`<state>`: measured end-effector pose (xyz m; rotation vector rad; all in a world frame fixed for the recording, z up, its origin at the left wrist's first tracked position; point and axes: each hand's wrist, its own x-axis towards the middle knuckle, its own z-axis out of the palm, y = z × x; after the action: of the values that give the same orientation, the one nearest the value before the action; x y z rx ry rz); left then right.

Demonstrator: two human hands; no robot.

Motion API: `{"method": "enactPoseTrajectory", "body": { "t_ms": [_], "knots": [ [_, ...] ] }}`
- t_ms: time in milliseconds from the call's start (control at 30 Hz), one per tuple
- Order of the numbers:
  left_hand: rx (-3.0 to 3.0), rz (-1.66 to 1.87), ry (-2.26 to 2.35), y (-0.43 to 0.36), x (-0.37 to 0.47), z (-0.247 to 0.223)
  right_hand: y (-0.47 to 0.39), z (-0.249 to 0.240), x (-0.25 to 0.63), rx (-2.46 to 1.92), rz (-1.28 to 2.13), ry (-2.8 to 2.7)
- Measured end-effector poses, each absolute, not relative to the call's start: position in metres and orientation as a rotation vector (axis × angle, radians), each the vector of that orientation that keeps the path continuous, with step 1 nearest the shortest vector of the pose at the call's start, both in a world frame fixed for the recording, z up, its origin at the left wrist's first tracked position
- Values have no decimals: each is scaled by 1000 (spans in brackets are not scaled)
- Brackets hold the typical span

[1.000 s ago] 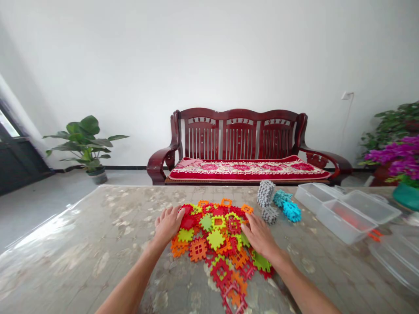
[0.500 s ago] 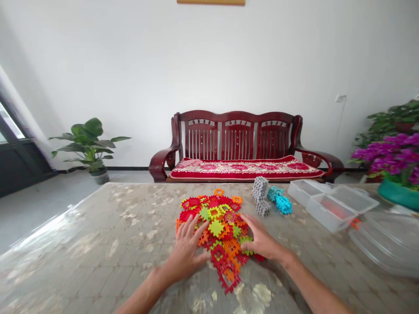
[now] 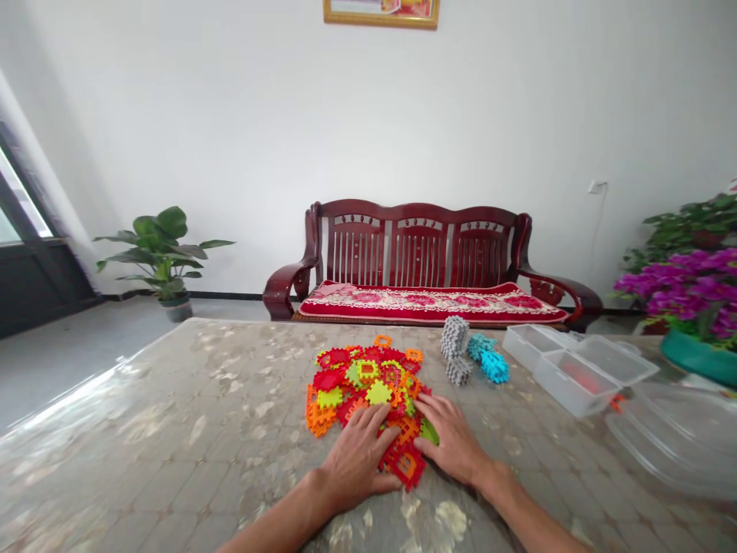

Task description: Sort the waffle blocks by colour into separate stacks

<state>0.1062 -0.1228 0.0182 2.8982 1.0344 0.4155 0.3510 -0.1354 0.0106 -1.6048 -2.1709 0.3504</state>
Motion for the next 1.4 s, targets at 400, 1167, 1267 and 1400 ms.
{"method": "enactPoseTrajectory", "body": {
  "t_ms": [400,1167,1267,1400],
  "knots": [
    [3091,476,938,-100,143,18,-124,11,345,-1539,349,-1902],
    [2350,658,1956,-20,109,53,-26,13,355,-1578,552,-1538],
    [2289,629,1905,-24,104,45,-29,-4,349,-1605,532,-1558],
    [2223,704,1623,-28,106,40,-35,-15,341,-1417,618,-1447]
  ]
}}
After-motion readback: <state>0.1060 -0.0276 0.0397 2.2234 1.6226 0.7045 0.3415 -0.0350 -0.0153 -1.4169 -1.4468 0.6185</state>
